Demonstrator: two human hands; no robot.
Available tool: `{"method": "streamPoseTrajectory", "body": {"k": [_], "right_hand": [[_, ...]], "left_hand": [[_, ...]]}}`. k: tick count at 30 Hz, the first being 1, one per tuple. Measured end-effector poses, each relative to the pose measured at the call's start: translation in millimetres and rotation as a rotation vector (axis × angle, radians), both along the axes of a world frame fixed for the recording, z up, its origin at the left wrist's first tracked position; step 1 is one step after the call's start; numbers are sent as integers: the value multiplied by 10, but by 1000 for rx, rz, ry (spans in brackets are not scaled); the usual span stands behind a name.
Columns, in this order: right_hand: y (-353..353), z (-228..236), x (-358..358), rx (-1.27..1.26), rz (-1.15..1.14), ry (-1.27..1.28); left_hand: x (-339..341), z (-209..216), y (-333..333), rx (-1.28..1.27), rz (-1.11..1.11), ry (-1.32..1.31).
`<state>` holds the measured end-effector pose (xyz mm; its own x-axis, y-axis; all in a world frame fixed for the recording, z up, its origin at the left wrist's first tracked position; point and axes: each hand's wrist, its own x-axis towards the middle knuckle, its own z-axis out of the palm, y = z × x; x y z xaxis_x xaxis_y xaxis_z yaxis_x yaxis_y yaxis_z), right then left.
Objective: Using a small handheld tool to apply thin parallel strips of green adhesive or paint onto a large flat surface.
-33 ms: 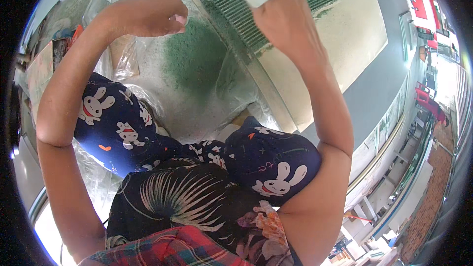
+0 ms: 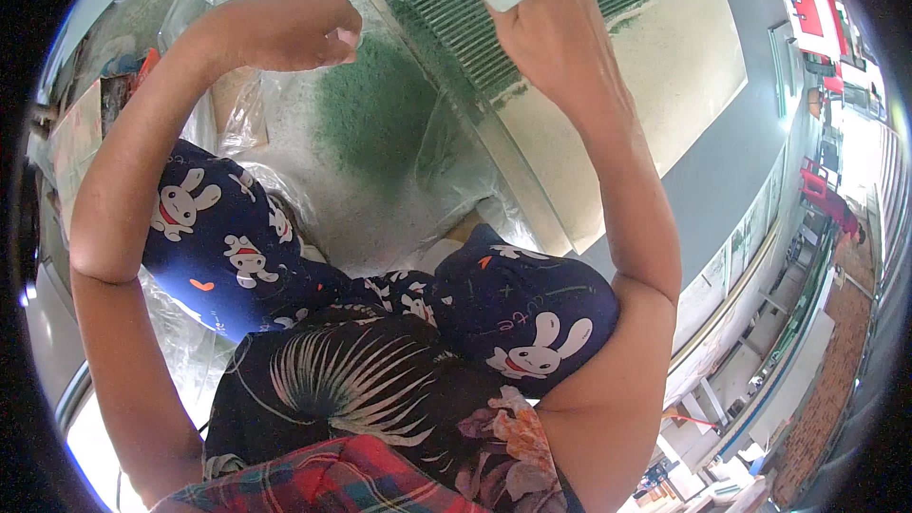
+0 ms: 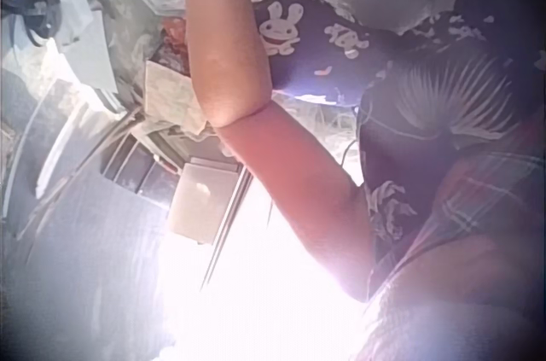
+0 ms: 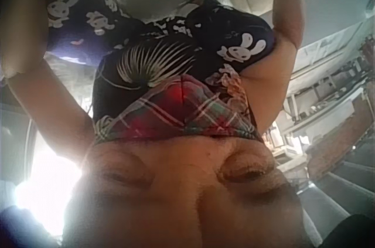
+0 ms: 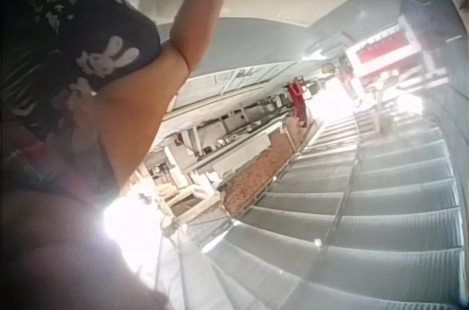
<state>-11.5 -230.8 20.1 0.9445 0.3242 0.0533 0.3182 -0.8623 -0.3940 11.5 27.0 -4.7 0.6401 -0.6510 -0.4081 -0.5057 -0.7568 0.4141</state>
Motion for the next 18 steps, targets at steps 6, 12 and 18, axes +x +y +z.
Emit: {"method": "streamPoseTrajectory", "body": {"k": [6, 12, 18], "right_hand": [[-165, -258, 71, 45, -71, -110], [-157, -259, 99, 51, -88, -25], [58, -245, -78, -117, 141, -191]], "left_hand": [[4, 124, -115, 77, -6, 42], [25, 74, -66, 67, -47, 19], [-10, 83, -64, 55, -18, 13]]}}
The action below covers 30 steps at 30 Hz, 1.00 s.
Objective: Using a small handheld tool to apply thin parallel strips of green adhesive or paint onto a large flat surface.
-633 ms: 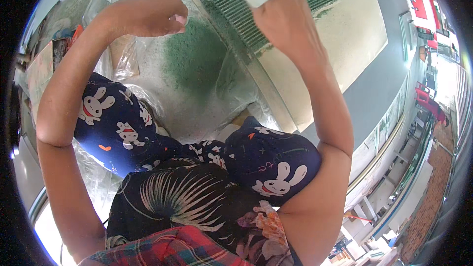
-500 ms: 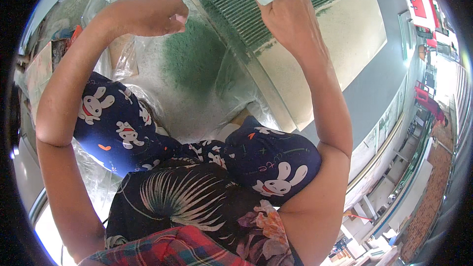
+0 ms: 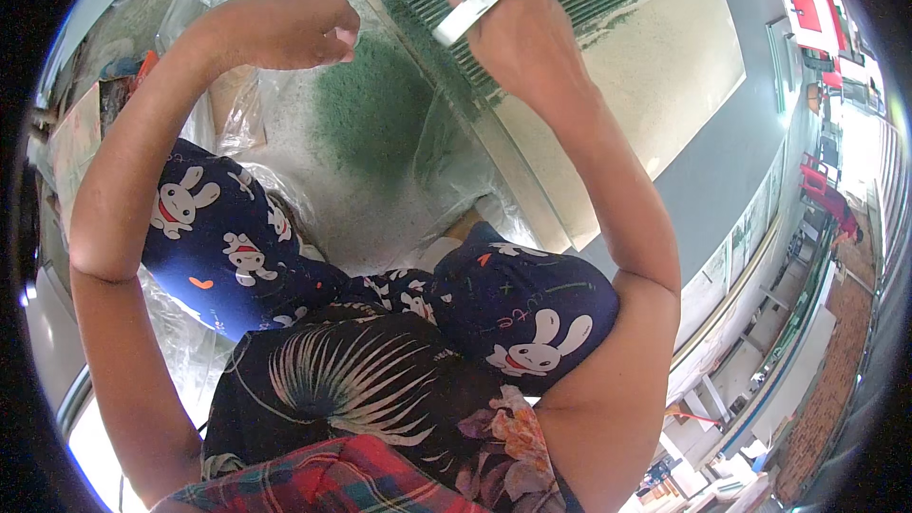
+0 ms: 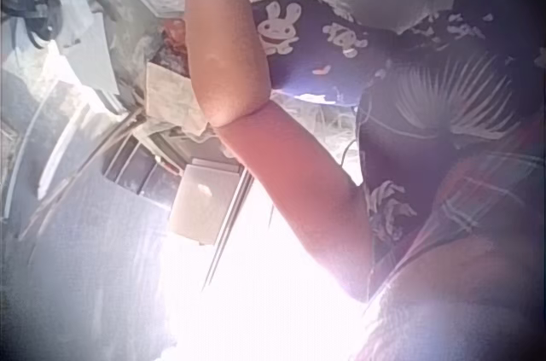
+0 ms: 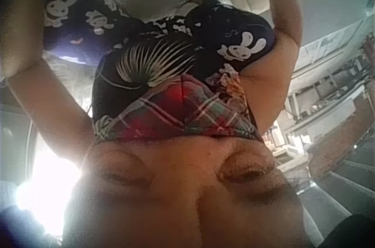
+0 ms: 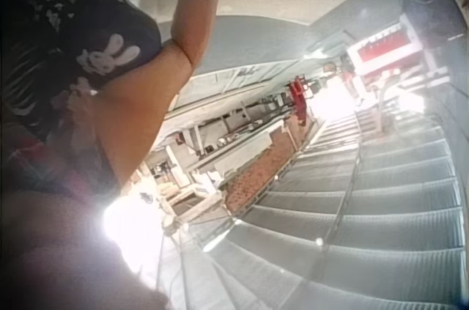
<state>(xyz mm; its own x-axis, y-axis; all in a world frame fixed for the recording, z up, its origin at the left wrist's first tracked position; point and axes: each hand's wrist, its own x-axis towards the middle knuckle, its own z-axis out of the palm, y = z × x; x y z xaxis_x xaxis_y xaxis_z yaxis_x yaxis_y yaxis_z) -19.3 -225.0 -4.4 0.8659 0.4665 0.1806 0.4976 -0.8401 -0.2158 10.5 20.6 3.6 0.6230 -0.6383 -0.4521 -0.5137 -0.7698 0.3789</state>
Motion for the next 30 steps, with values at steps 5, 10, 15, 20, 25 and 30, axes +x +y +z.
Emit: {"method": "streamPoseTrajectory", "body": {"k": [5, 10, 15, 20, 25, 30], "right_hand": [[137, 38, -140, 177, 81, 182], [-3, 130, -24, 289, -71, 177], [-178, 52, 126, 185, -89, -8], [-216, -23, 162, 154, -180, 164], [-151, -68, 133, 62, -173, 92], [128, -76, -110, -21, -10, 15]], "left_hand": [[31, 16, -23, 20, -23, 21], [15, -46, 43, -73, 1, 9], [28, -35, 42, -73, -26, -4], [20, 44, -18, 7, -17, 15], [19, 25, -16, -21, -8, 11], [24, -13, 9, -5, -7, 10]]}}
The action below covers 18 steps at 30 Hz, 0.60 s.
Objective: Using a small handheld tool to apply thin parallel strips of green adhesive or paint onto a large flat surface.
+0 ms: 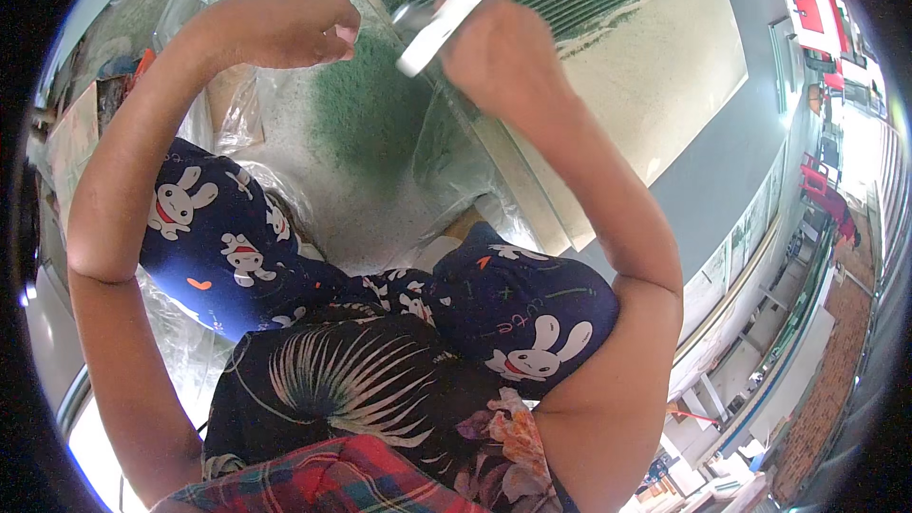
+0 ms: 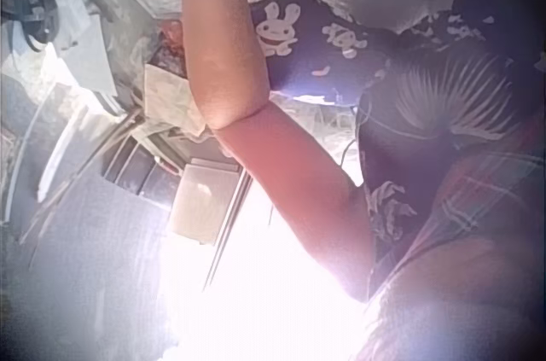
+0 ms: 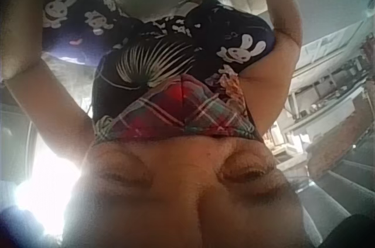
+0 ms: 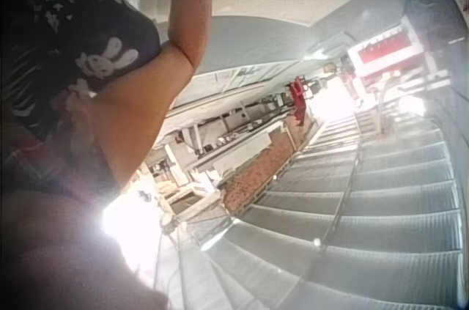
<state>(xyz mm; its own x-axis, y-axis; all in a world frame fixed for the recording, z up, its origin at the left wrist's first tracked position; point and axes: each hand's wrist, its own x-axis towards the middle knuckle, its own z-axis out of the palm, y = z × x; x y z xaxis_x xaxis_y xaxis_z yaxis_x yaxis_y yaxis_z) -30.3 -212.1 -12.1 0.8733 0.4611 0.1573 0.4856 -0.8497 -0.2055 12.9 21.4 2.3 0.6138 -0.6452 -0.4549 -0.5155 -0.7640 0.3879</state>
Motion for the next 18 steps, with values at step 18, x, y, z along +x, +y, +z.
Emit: {"method": "streamPoseTrajectory", "body": {"k": [18], "right_hand": [[-508, 90, 398, 260, -284, 120]], "left_hand": [[-27, 28, 50, -96, 17, 14]]}}
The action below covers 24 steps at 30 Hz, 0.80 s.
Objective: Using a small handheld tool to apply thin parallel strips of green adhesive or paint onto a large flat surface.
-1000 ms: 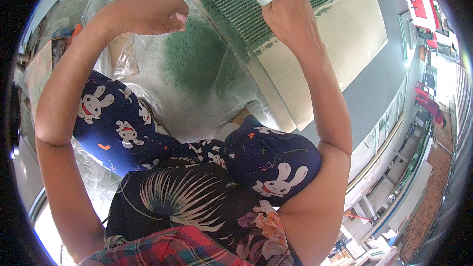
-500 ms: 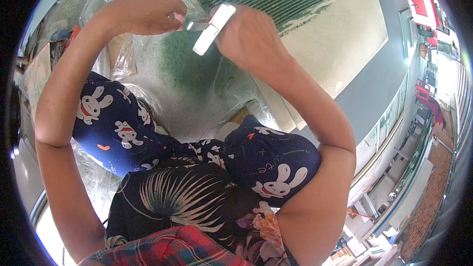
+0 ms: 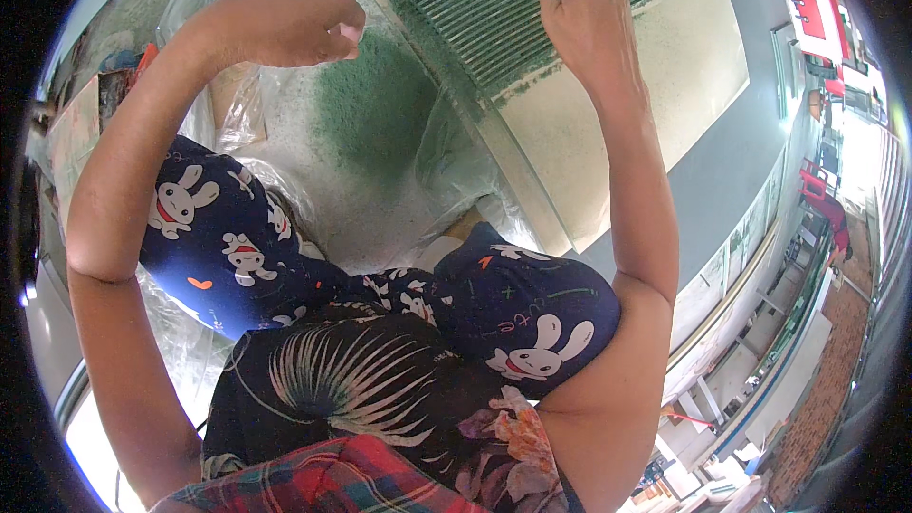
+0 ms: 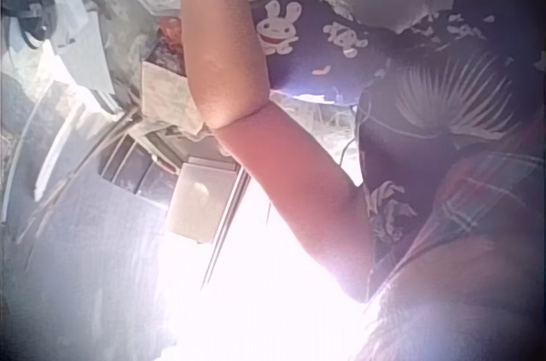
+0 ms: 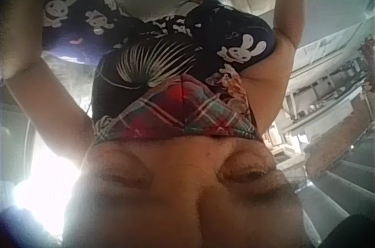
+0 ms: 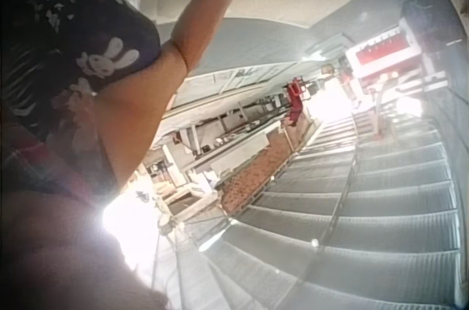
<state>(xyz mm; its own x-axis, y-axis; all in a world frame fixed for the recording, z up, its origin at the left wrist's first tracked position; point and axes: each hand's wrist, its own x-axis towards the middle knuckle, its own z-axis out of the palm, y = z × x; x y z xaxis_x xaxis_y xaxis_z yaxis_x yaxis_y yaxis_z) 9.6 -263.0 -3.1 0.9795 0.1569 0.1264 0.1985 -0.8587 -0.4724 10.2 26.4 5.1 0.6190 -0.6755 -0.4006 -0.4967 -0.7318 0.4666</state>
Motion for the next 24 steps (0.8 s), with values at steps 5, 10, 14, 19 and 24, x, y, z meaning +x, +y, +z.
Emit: {"method": "streamPoseTrajectory", "body": {"k": [5, 10, 14, 19, 24], "right_hand": [[-68, -71, 63, 13, -9, 27], [-75, -94, 87, -45, -33, 25], [-86, -162, 66, -80, 10, -30], [172, -48, -83, -394, 26, 53], [360, -57, -257, 76, 292, -75]], "left_hand": [[38, 9, -96, 123, -27, 17], [11, -32, -40, 43, -7, -29], [47, -20, -81, 96, -38, 10], [26, 3, -84, 123, -33, 14], [3, -55, 17, -7, 5, -17]]}}
